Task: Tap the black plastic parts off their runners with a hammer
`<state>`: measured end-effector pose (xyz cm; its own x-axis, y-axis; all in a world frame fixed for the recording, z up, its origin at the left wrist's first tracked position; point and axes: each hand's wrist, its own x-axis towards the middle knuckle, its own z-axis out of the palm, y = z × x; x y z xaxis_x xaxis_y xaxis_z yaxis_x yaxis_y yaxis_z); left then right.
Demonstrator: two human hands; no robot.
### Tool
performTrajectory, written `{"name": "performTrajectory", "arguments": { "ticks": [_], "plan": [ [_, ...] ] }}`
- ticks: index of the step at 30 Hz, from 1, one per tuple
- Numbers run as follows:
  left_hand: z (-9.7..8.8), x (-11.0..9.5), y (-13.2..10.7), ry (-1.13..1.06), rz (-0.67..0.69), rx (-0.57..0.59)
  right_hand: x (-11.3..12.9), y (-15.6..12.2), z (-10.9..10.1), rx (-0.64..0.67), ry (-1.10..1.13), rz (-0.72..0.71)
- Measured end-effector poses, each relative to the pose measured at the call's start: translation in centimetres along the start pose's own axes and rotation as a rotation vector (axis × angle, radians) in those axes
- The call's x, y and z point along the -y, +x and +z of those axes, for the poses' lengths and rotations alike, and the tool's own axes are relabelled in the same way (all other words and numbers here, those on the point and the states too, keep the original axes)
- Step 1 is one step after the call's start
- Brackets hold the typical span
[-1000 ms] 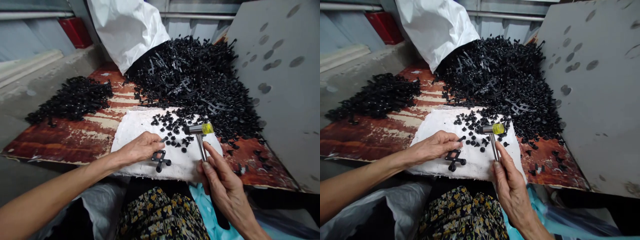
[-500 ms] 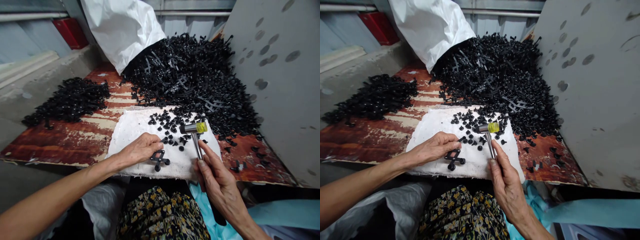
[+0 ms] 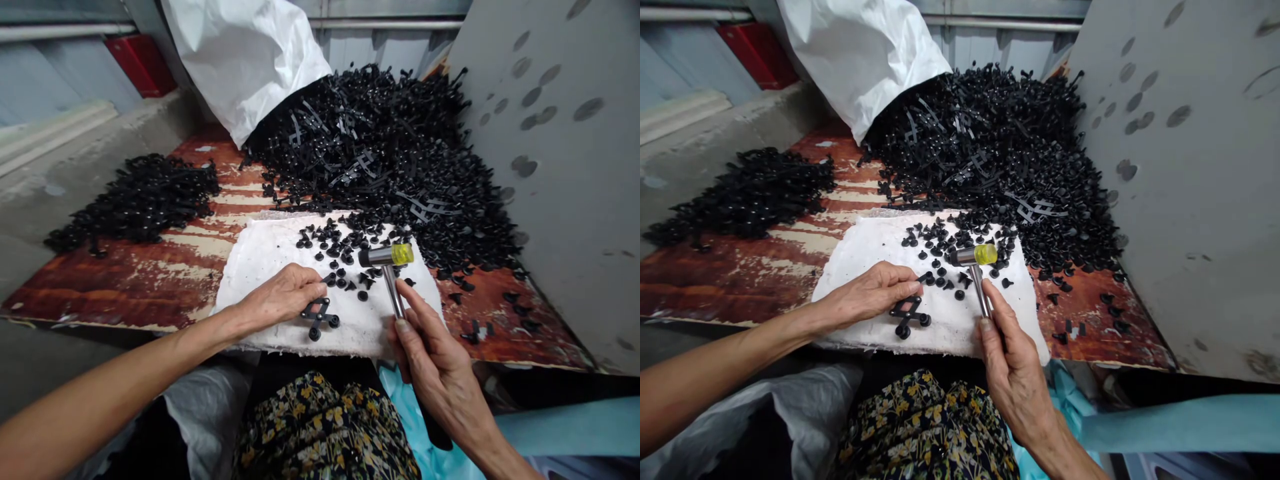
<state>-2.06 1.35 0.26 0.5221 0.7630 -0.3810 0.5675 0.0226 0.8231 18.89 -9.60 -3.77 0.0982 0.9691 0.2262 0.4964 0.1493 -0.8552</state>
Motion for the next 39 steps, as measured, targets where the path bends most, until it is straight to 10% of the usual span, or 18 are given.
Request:
{"name": "performTrajectory", "arguments": {
  "ticks": [22,39],
  "plan": [
    [0.0,-1.2,-0.1,0.266,-0.009,-0.086,1.9,1.4,-0.8,0.134,-0.202,-0.392],
    [0.2,-0.3,0.2,0.223,0.038,-0.097,2.3,1.6,-1.0,0.125,-0.229,-0.368]
  ]
}}
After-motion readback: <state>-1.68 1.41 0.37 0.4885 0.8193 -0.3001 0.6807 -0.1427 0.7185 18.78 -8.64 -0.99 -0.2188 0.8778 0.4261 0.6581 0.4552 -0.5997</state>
